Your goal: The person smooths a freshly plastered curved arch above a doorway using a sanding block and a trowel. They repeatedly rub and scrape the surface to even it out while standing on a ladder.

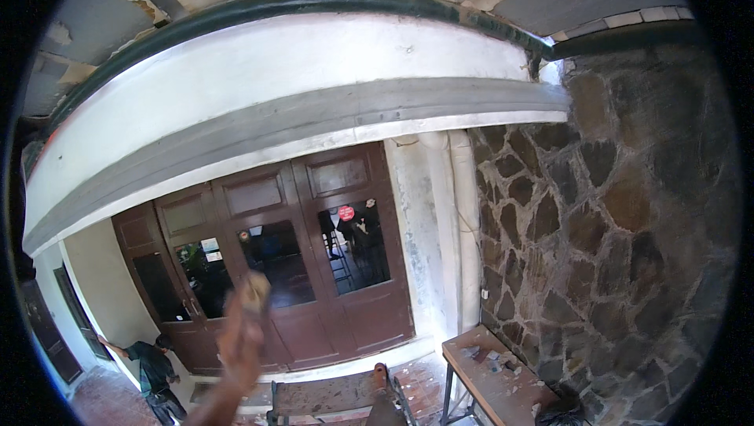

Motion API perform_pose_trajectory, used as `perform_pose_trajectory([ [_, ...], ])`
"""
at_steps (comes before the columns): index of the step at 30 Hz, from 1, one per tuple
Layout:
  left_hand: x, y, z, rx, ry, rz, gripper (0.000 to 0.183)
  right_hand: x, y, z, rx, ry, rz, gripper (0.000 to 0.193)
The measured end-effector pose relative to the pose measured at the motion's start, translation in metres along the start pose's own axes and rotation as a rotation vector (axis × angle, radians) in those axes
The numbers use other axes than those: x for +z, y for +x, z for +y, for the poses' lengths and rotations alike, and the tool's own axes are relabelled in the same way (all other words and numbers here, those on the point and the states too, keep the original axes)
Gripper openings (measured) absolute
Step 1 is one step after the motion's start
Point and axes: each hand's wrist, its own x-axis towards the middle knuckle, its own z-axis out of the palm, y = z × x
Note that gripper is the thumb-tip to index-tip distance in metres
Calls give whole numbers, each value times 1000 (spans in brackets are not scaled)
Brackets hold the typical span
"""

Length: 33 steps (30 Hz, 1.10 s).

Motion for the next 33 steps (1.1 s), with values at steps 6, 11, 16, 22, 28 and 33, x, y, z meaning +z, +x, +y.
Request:
perform_pose_trajectory([
  [6,-75,227,-40,326,558,317,50,-21,-11,19,44,-409,-10,32],
  [11,-95,327,-83,384,752,249,49,-1,-31,44,253,-270,32,48],
  [16,-75,378,-68,492,719,213,48,16,-47,57,462,-77,129,48],
  [22,-72,365,-65,414,742,138,47,11,-49,61,538,-236,81,46],
  [28,-52,388,-60,546,740,185,46,22,-54,71,381,-245,230,44],
  [33,-32,384,-70,579,843,227,48,30,-62,75,559,-244,186,45],
])
